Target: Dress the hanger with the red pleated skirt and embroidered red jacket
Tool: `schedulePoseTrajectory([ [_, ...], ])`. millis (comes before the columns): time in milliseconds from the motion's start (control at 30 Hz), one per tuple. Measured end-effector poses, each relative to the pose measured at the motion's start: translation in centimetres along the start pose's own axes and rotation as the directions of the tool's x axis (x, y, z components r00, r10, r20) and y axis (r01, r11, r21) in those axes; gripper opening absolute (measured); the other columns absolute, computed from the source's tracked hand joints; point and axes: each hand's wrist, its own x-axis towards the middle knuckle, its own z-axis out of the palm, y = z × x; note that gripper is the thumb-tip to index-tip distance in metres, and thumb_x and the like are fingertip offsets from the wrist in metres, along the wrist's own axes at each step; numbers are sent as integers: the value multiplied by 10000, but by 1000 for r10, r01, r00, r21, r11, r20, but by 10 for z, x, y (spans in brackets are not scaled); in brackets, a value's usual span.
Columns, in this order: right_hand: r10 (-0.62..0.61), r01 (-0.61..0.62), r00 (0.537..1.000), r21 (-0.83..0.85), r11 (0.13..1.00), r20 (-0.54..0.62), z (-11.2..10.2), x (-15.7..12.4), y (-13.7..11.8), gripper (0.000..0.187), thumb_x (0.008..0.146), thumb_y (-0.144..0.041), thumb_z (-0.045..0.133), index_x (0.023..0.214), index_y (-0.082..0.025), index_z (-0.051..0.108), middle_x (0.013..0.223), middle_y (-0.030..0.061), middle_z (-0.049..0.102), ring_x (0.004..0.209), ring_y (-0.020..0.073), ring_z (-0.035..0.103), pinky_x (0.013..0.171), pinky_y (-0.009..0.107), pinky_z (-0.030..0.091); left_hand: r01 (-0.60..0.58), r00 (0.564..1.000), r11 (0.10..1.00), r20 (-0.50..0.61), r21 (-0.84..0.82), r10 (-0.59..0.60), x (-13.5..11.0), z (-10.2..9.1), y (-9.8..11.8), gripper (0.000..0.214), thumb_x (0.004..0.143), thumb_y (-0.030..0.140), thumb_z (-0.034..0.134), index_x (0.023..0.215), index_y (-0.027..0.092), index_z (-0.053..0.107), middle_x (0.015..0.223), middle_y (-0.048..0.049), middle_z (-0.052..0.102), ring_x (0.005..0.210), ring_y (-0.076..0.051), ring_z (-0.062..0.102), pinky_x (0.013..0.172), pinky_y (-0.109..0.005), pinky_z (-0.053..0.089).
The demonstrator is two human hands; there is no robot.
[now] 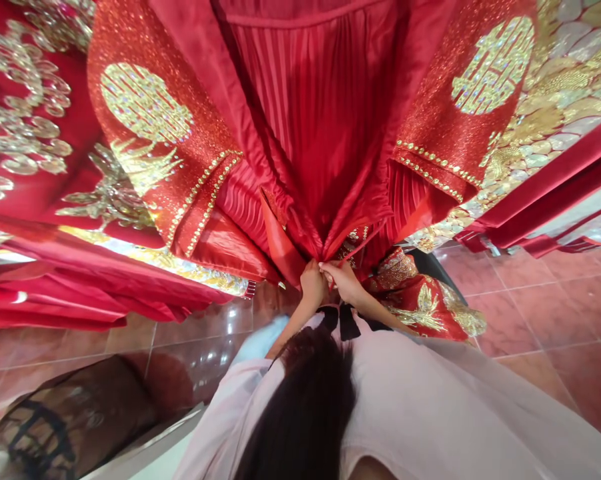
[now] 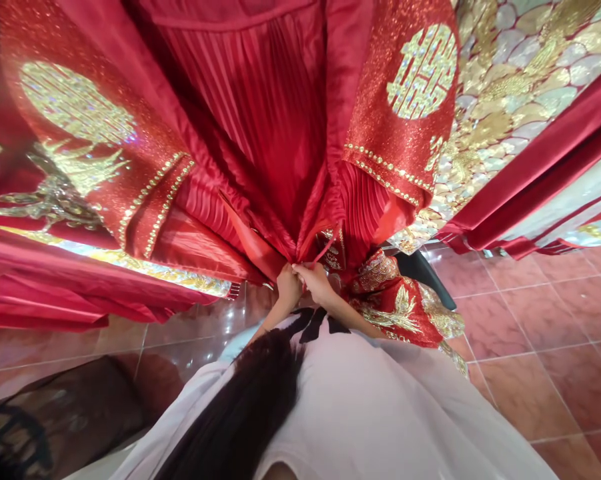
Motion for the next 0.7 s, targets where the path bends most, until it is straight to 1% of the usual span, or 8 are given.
schedulePoseTrajectory([
  [67,44,-49,998,90,995,49,3,-2,-9,344,666,-457,562,554,-158,434,381,-79,246,342,33,202,370,190,159,-14,1000,1000,-9,10,14,1,1,-1,138,840,78,451,805,114,580,818,-97,614,774,-192,597,692,-261,463],
  [167,27,-39,998,205,978,60,8,-8,-36,309,661,-418,569,574,-154,436,379,-93,223,348,20,191,365,174,153,-50,999,999,-20,20,51,2,3,0,142,857,112,457,787,117,581,774,-75,604,752,-179,596,677,-238,450],
  [267,-116,99,993,325,941,36,10,-14,-71,286,689,-401,586,639,-129,512,410,-86,273,372,12,226,382,159,181,-94,995,995,-28,33,95,5,-1,3,146,867,161,482,771,119,583,725,-65,590,706,-173,589,650,-231,442],
  [367,-275,247,962,425,871,4,11,-17,-93,289,688,-380,639,632,-114,541,420,-86,275,374,3,226,383,154,174,-118,989,991,-86,59,123,10,-17,10,141,866,216,507,821,112,591,774,-101,599,768,-213,595,688,-274,455],
  [433,-304,283,952,433,855,-23,12,-16,-96,302,682,-385,656,621,-112,545,417,-87,274,368,1,224,378,154,166,-116,979,990,-161,76,127,16,-32,17,205,855,270,529,919,85,588,890,-152,600,895,-263,584,785,-335,456],
  [500,-304,286,952,426,858,-28,14,-14,-93,322,679,-408,661,614,-117,538,414,-86,281,362,4,227,374,160,160,-110,965,990,-229,87,127,25,-47,27,273,835,302,550,975,69,580,966,-182,585,976,-299,559,864,-386,430],
  [600,-314,299,949,419,857,-34,17,-7,-85,381,670,-447,673,568,-137,476,403,-82,272,365,10,230,379,172,160,-142,958,986,-237,93,160,45,-59,41,164,833,263,530,843,116,601,879,-145,594,939,-289,568,861,-375,423],
  [700,-332,333,940,399,855,-74,20,5,-81,484,659,-500,683,523,-155,373,404,-74,269,379,15,238,390,182,172,-182,961,979,-196,88,196,61,-57,46,147,837,205,505,726,147,582,769,-105,594,852,-250,588,794,-317,440],
])
